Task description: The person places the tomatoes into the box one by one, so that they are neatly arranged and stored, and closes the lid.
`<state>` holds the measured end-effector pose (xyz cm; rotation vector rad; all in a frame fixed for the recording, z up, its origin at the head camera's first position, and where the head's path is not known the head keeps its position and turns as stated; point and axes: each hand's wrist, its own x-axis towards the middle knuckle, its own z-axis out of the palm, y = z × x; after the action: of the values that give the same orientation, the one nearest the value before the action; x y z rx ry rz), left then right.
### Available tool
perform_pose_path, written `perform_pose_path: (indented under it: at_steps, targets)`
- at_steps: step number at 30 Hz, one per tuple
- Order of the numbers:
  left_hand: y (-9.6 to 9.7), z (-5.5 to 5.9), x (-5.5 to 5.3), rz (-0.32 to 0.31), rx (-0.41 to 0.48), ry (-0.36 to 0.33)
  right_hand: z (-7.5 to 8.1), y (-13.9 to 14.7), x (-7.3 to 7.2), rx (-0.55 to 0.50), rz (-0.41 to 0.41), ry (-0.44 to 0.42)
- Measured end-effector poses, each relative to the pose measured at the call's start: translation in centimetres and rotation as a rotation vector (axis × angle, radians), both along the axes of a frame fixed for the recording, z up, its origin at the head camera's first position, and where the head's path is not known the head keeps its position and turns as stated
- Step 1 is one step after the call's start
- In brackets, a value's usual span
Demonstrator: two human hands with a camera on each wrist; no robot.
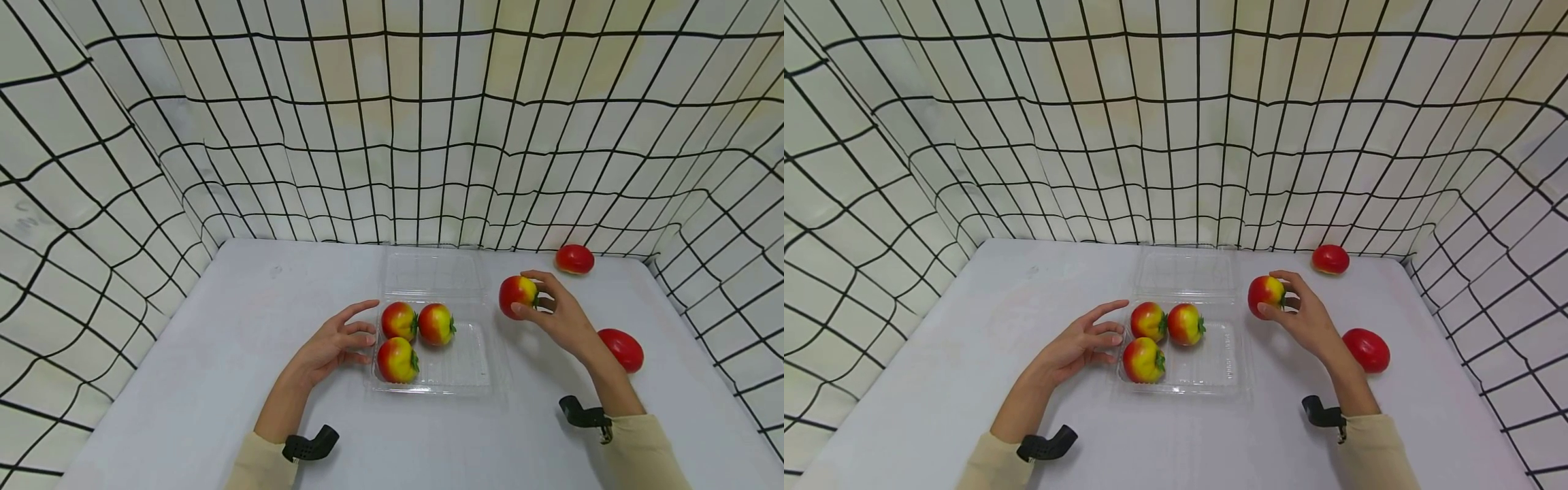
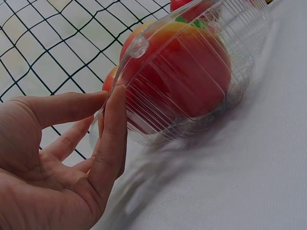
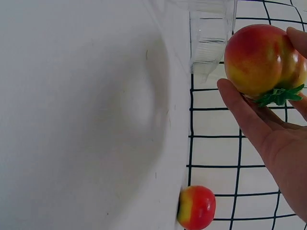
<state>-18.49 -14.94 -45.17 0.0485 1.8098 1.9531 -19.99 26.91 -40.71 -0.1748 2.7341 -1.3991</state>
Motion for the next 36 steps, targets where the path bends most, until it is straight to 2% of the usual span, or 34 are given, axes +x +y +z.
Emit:
perform_pose_path:
  at_steps: [10, 27, 36]
  targets:
    - [0.0, 0.1, 0.1, -0.001, 0.006, 0.001, 0.6, -0.4, 0.4, -0.007, 0.003, 0.058]
    - [0.1, 0.2, 0.1, -0.001, 0.007, -0.001, 1.2, -1.4, 1.0, 0.019, 0.033, 0.059]
    - [0.1, 0.3, 0.2, 0.002, 0.001, -0.007, 1.5, -1.9, 1.2, 0.042, 0.048, 0.099]
